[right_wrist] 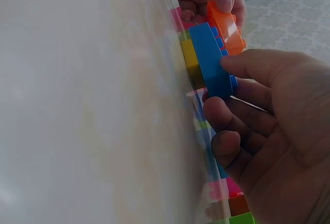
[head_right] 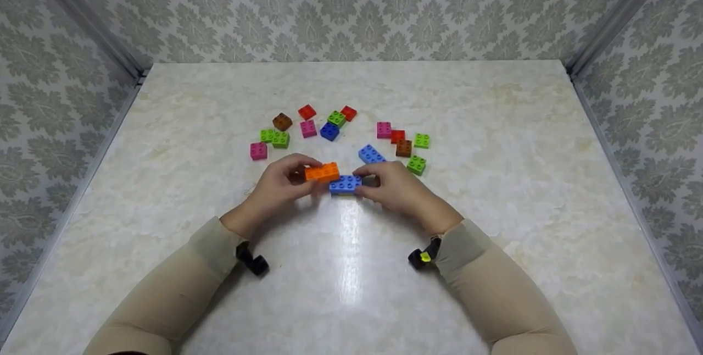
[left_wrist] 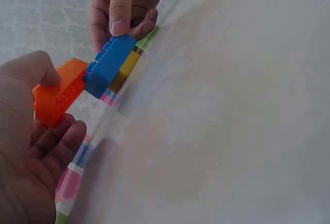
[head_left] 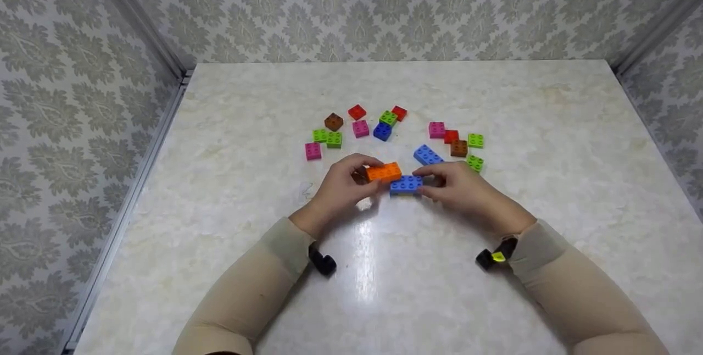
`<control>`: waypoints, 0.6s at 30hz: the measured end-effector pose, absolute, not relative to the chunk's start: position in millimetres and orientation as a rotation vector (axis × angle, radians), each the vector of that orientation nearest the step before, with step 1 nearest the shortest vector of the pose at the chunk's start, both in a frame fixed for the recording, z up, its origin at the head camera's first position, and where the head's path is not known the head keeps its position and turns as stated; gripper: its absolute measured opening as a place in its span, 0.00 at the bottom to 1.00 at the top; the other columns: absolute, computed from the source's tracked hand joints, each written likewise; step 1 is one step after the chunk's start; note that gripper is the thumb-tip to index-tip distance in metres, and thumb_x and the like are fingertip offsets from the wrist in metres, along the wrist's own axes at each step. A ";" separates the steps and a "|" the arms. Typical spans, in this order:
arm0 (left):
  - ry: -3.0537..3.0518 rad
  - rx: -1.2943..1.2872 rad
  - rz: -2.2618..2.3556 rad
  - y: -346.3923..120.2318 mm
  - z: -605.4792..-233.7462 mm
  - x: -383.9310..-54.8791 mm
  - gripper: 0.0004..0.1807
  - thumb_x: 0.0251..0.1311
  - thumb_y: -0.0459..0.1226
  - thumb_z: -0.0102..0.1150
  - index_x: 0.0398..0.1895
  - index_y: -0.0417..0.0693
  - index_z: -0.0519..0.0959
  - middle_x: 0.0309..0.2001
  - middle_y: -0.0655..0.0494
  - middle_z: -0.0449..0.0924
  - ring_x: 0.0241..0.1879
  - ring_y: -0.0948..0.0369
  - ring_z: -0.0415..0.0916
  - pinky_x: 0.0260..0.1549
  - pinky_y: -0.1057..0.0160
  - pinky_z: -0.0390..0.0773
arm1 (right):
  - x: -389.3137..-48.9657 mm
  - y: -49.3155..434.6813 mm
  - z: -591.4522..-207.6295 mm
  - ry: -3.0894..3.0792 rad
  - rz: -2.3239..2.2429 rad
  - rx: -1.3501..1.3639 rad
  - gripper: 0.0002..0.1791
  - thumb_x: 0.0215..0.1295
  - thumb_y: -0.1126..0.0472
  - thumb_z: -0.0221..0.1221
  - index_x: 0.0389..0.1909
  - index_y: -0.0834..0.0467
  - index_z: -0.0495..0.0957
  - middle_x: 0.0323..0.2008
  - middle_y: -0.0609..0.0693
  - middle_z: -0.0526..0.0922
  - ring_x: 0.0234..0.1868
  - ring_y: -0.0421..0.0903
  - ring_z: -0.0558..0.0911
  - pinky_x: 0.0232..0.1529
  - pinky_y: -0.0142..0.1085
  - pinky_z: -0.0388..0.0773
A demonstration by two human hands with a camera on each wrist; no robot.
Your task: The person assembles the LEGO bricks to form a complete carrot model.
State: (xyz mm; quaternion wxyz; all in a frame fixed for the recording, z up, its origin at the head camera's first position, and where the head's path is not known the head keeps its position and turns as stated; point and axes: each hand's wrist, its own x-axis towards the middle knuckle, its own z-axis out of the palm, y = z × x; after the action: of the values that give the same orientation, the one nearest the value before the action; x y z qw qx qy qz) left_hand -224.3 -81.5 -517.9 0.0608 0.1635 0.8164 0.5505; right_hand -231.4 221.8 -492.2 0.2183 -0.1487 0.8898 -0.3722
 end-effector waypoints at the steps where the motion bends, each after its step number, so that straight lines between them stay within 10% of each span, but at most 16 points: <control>1: 2.471 0.512 1.658 -81.8 -518.1 -224.1 0.18 0.71 0.36 0.75 0.63 0.52 0.90 0.58 0.52 0.88 0.48 0.56 0.81 0.54 0.64 0.83 | -231.5 221.7 -492.1 2.466 -1.029 -0.415 0.24 0.79 0.48 0.70 0.72 0.42 0.86 0.50 0.50 0.88 0.45 0.51 0.83 0.42 0.35 0.84; 18: 2.388 0.614 1.667 -82.5 -517.7 -222.5 0.20 0.71 0.34 0.74 0.64 0.55 0.92 0.60 0.52 0.89 0.54 0.57 0.84 0.60 0.62 0.86 | -231.9 221.1 -492.0 2.452 -1.020 -0.397 0.24 0.80 0.48 0.70 0.73 0.41 0.85 0.52 0.50 0.89 0.47 0.52 0.83 0.44 0.36 0.85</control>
State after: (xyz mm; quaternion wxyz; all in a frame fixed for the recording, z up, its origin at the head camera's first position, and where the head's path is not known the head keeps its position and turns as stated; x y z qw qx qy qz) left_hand -222.5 -82.5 -517.7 0.0825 0.2054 0.7996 0.5582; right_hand -231.9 221.1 -492.0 0.2264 -0.1440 0.8894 -0.3701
